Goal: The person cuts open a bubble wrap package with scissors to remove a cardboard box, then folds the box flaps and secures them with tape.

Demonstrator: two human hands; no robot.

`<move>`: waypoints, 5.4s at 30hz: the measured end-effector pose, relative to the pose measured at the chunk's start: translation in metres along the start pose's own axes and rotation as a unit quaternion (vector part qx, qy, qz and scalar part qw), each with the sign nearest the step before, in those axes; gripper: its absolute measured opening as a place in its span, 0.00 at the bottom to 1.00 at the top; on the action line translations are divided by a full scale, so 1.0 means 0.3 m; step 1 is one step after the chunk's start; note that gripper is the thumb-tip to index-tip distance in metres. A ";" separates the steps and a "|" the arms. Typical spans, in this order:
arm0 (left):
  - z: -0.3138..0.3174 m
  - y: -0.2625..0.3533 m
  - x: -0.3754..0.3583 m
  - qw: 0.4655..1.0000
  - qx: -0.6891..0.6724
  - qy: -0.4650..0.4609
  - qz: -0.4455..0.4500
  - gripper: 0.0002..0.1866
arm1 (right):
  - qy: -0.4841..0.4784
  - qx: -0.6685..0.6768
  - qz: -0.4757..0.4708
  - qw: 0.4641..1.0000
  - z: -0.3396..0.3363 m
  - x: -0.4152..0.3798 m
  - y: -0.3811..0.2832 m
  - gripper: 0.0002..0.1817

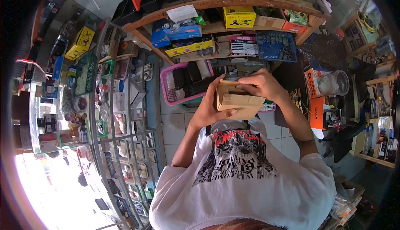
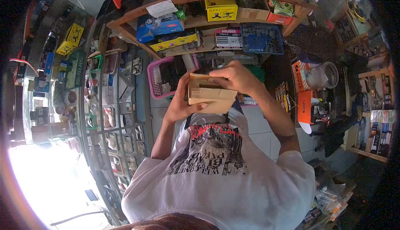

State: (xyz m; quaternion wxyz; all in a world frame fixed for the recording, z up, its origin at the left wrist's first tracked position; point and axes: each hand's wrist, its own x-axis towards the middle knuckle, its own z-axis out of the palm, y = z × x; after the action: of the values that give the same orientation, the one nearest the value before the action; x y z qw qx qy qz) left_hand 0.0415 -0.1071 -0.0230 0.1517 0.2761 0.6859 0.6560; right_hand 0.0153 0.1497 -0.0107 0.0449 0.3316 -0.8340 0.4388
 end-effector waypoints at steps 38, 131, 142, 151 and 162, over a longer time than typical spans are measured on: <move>0.022 -0.007 0.111 0.995 0.048 -0.083 0.003 0.62 | 0.008 -0.206 -0.050 0.977 -0.098 0.011 -0.079 0.12; -0.050 -0.044 0.147 0.964 -0.045 0.257 0.049 0.28 | 0.331 0.379 0.213 0.837 0.123 0.029 -0.057 0.35; -0.177 0.016 0.295 0.908 0.278 0.108 0.295 0.33 | 0.275 0.342 0.220 0.871 -0.070 0.163 -0.093 0.30; -0.156 -0.029 0.543 0.831 0.406 0.102 0.367 0.38 | 0.425 0.321 0.252 0.808 -0.166 0.293 0.065 0.17; -0.111 0.092 0.889 0.873 0.417 0.047 0.249 0.29 | 0.437 0.145 0.238 0.855 -0.409 0.333 0.320 0.12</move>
State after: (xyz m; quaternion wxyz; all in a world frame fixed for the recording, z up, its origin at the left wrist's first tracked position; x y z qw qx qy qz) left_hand -0.1864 0.0194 0.0484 -0.1782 0.4441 0.8106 0.3374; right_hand -0.1457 0.2298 0.0334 0.2508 -0.0999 -0.7090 0.6515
